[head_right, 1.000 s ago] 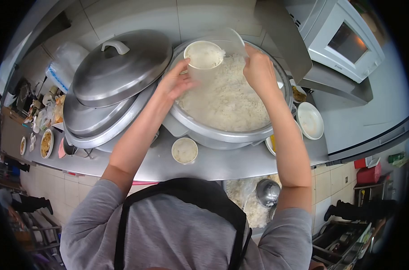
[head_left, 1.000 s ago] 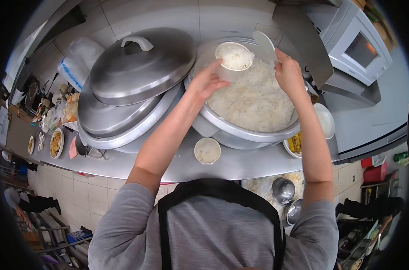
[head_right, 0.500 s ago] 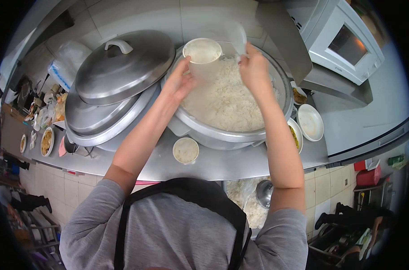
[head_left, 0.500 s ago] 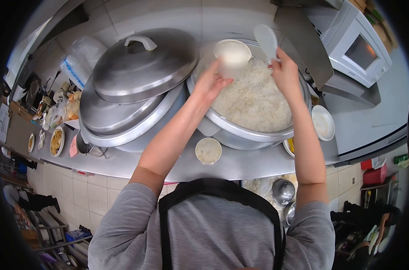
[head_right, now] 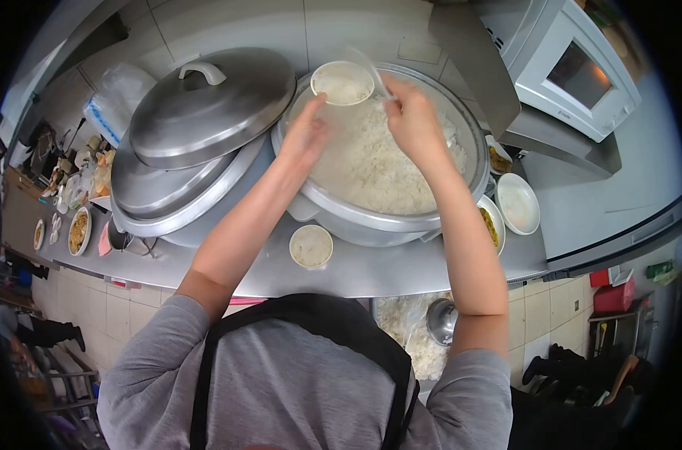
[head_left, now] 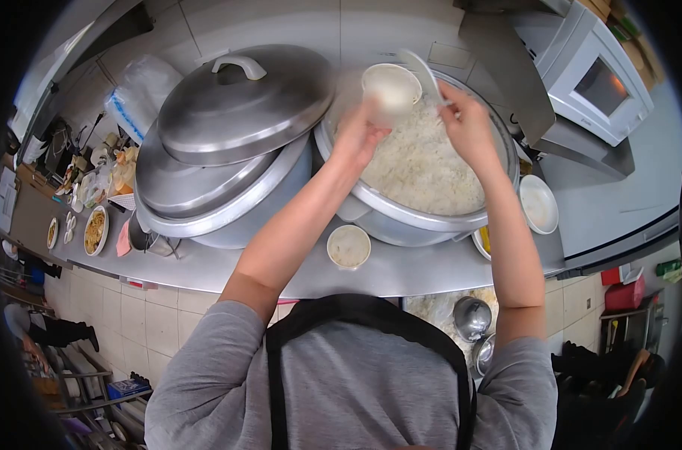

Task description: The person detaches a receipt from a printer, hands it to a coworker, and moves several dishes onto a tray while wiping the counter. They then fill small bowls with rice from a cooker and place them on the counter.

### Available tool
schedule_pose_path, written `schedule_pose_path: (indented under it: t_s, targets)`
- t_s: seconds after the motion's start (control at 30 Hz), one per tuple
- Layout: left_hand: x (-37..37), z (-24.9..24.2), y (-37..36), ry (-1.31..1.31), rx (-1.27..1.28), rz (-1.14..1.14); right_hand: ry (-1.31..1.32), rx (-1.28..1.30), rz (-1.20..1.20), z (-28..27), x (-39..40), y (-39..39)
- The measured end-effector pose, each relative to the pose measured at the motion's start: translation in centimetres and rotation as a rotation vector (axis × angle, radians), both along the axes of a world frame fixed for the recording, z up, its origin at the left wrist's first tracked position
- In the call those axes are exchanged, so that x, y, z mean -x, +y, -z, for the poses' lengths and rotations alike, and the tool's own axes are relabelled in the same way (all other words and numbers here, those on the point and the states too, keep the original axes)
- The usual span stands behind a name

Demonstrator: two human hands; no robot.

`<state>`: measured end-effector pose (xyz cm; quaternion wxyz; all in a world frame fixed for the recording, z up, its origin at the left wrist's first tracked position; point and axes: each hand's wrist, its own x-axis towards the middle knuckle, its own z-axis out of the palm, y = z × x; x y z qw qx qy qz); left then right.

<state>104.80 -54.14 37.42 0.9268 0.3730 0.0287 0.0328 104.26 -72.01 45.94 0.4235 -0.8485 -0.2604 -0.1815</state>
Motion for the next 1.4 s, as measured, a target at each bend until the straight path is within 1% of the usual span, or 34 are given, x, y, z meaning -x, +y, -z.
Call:
schedule_pose_path:
  t_s: [0.03, 0.07, 0.13, 0.17, 0.2, 0.23, 0.27, 0.3, 0.37, 0.4, 0.47, 0.5, 0.57, 0.6, 0.67, 0.73, 0.8, 0.83, 0.87, 0.9, 0.93, 0.97, 1.0, 1.07, 1.13, 1.2, 1.27, 1.33, 1.4]
  targets:
    - [0.2, 0.0, 0.1, 0.000, 0.001, -0.003, -0.360, 0.188, 0.088, 0.0, -0.5, -0.4]
    - [0.6, -0.2, 0.1, -0.015, 0.020, 0.024, -0.359, 0.187, 0.084, -0.4, -0.8, -0.6]
    - [1.0, -0.8, 0.6, -0.029, 0.037, 0.047, -0.591, -0.137, 0.248, -1.4, -1.2, -1.2]
    - [1.2, -1.0, 1.0, -0.015, 0.070, 0.057, -0.523, 0.298, 0.329, 1.6, -3.2, -2.1]
    - [1.6, -0.9, 1.3, 0.001, 0.104, 0.067, -0.436, 0.734, 0.399, 5.6, -5.2, -3.1]
    - [2.0, -0.9, 1.7, -0.003, 0.100, 0.066, -0.271, 0.787, 0.383, 7.7, -5.3, -3.8]
    - [2.2, -1.3, 2.0, -0.013, 0.070, 0.037, -0.116, 0.830, 0.373, 7.9, -4.6, -3.8]
    - [2.1, -1.7, 2.1, -0.031, 0.052, 0.000, -0.140, 0.829, 0.377, 7.2, -5.0, -3.8]
    - [2.2, -2.0, 2.1, -0.046, 0.061, -0.021, -0.272, 0.372, 0.276, 6.5, -4.9, -3.4]
    - [2.2, -1.9, 2.0, -0.049, 0.065, -0.037, -0.283, 0.369, 0.274, 5.8, -4.3, -2.6]
    - [1.7, -1.5, 1.9, -0.043, 0.068, -0.046, 0.237, -0.141, 0.049, 4.2, -3.1, -0.4]
    - [1.4, -1.5, 1.7, -0.023, 0.074, -0.053, 0.227, -0.141, 0.043, 3.6, -1.8, 0.5]
    - [1.4, -1.4, 1.7, -0.038, 0.060, -0.044, -0.298, 0.126, -0.055, 2.7, 1.3, 1.5]
    - [1.6, -1.5, 1.7, -0.047, 0.046, -0.031, -0.299, 0.126, -0.069, 1.9, 1.8, 1.3]
    - [2.6, -2.3, 1.5, -0.007, 0.048, -0.055, -0.243, 0.122, 0.057, 0.4, 2.0, 0.5]
    - [4.1, -3.7, 1.4, 0.033, 0.056, -0.102, -0.419, -0.204, 0.107, -0.9, -0.4, -0.6]
    - [6.1, -4.6, 1.8, 0.006, 0.076, -0.086, -0.450, -0.087, 0.204, 1.6, -4.3, -1.3]
    - [7.1, -4.3, 2.3, 0.021, 0.084, -0.137, -0.301, 0.308, 0.204, 5.3, -7.5, -3.2]
    - [7.8, -4.3, 3.1, 0.024, 0.099, -0.077, -0.167, 0.699, 0.197, 8.1, -10.3, -4.8]
    - [8.1, -5.0, 4.4, 0.008, 0.107, -0.015, -0.218, 0.619, 0.161, 8.7, -10.8, -5.3]
    - [9.8, -5.9, 5.1, -0.051, 0.092, -0.016, -0.269, 0.546, 0.122, 9.1, -10.9, -5.4]
    - [11.3, -6.2, 6.1, -0.043, 0.107, -0.064, -0.250, 0.556, 0.139, 8.7, -11.1, -5.1]
    - [12.7, -6.3, 7.0, -0.060, 0.104, -0.060, -0.225, 0.567, 0.163, 7.9, -10.4, -4.5]
    - [15.1, -6.8, 9.3, -0.096, 0.072, -0.076, -0.330, 0.667, 0.234, 6.8, -8.2, -2.7]
    - [18.1, -6.4, 12.6, -0.108, 0.105, -0.104, -0.127, 0.762, 0.380, 7.5, -8.3, -1.4]
    - [21.7, -5.6, 16.4, -0.140, 0.127, -0.129, 0.049, 0.910, 0.371, 6.7, -6.6, 0.2]
    - [25.9, -5.1, 20.8, -0.152, 0.093, -0.197, -0.156, 0.883, 0.380, 9.7, -8.8, -1.1]
    - [30.2, -4.5, 25.7, -0.159, 0.055, -0.251, -0.157, 0.882, 0.323, 10.3, -9.0, -1.4]
    - [34.8, -3.6, 30.5, -0.149, -0.003, -0.402, -0.055, 0.890, 0.413, 10.6, -8.6, -0.8]
